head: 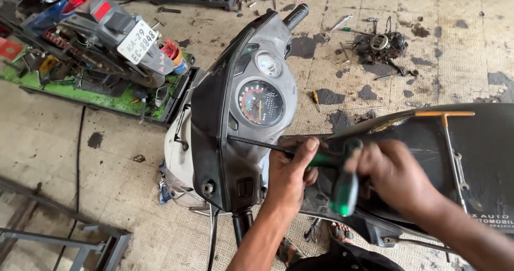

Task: Repairing a scooter by loosening and tightening screws on the front panel and chassis.

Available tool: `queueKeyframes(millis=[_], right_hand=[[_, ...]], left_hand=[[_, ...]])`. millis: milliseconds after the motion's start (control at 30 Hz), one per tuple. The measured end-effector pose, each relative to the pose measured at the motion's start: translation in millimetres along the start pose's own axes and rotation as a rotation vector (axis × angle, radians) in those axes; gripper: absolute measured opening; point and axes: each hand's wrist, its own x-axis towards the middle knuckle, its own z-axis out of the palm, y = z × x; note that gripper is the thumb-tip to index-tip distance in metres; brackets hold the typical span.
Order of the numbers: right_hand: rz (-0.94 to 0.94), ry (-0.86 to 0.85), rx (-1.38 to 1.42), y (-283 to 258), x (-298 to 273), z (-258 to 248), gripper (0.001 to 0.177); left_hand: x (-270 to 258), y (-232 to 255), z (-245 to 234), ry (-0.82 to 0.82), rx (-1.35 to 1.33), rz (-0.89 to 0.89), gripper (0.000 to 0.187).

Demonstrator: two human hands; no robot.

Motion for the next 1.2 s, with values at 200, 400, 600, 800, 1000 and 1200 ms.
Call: queueKeyframes(millis=[200,400,600,800,1000,1200], right_hand=[[0.860,-0.165,1.145,49,-14,16,0.055],[0.058,0.056,0.369,-10,-1,-21,0.048],[0.679,-0.181,1.320,57,10,45,0.063],[0.101,0.138,0.505,-1,-4,-28,0.056],[0.310,-0.183,0.177,14,1,12,0.039],[0.800,-0.036,0.900,-4,3,-18,0.053]], left_hand=[[2,-6,-4,-0.039,0.055,0.083,0.020],[1,-7,-1,0.004,0.079,0.042,0.024],[-2,-5,-2,0.004,0.026,0.056,0.025],[0,-4,-2,-0.002,0.004,0.056,0.027],[0,-7,-3,-0.031,0.028,0.060,0.026],[1,-5,-3,-0.023,0.076,0.087,0.026]])
